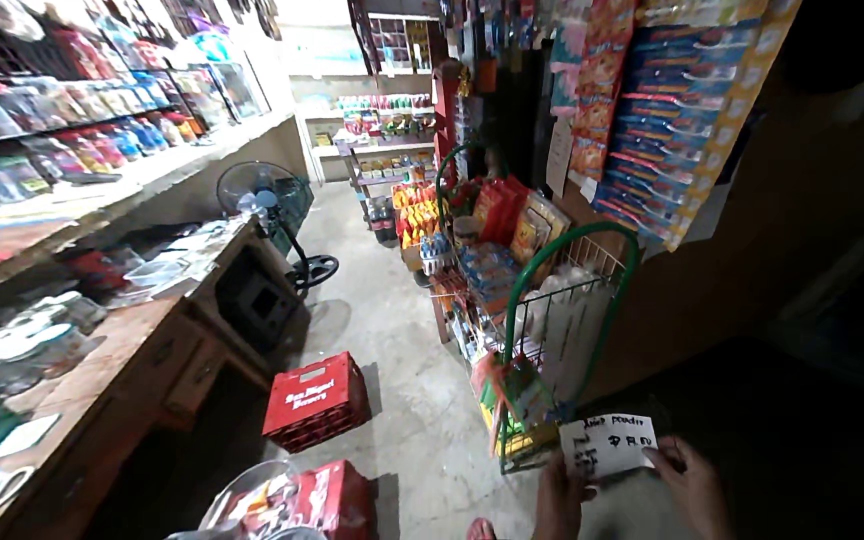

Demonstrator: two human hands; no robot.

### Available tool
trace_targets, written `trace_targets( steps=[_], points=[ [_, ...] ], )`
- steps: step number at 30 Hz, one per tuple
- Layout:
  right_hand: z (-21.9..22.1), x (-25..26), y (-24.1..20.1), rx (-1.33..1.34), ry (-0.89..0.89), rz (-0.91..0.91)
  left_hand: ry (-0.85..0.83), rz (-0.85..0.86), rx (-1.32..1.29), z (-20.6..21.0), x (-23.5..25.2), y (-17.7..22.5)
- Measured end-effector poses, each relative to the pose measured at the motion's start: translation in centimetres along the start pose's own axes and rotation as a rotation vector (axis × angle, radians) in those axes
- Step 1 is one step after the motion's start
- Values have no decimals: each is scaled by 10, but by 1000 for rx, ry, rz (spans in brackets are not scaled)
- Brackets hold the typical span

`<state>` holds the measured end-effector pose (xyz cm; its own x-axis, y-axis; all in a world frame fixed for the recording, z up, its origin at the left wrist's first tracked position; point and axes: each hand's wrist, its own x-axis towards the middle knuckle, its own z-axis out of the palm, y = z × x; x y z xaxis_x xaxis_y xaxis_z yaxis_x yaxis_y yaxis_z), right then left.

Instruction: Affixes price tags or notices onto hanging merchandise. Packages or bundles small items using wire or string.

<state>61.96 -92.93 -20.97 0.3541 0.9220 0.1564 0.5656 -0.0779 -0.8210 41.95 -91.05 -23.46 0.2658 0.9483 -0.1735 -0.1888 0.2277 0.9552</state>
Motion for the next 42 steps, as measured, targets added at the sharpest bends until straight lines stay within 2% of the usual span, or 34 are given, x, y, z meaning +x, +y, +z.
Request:
trace_targets(
  steps=[2, 4, 6, 8, 10, 14, 20, 24, 29, 31, 35, 40, 42],
  points=[
    [12, -3, 17, -53, 84, -55, -65, -15, 13, 3, -9, -14],
    [14, -4, 22, -35, 90, -67, -41, -13, 15, -1, -4, -21],
    [8, -4, 17, 20, 49, -36, -56, -30, 24, -13, 6, -23],
    [1, -2, 15, 44, -13, -4, -154, -64, 37, -26, 9, -24],
    [-6, 4, 16, 37, -124, 28, -176, -11, 61, -34, 8, -27],
    [-9, 10, 15, 17, -269, 44, -14, 166, 118, -45, 11, -31],
    [22, 18, 9, 110, -193, -27, 168, 290, 173, -52, 15, -26],
    [28, 27, 1, 163, -326, 17, 247, 331, 172, -63, 20, -18],
    [37, 32, 3, 185, -275, -33, 240, 315, 143, -67, 23, -15],
    [38, 36, 2, 215, -317, -33, 246, 304, 155, -71, 26, -13],
    [37, 44, 1, 240, -428, -28, 262, 274, 141, -104, 42, -5],
    [46, 57, -15, 106, -515, 78, 471, 173, -178, -175, 72, -3],
    [59, 59, -18, 99, -529, 117, 481, 145, -214, -202, 79, 1]
  ],
)
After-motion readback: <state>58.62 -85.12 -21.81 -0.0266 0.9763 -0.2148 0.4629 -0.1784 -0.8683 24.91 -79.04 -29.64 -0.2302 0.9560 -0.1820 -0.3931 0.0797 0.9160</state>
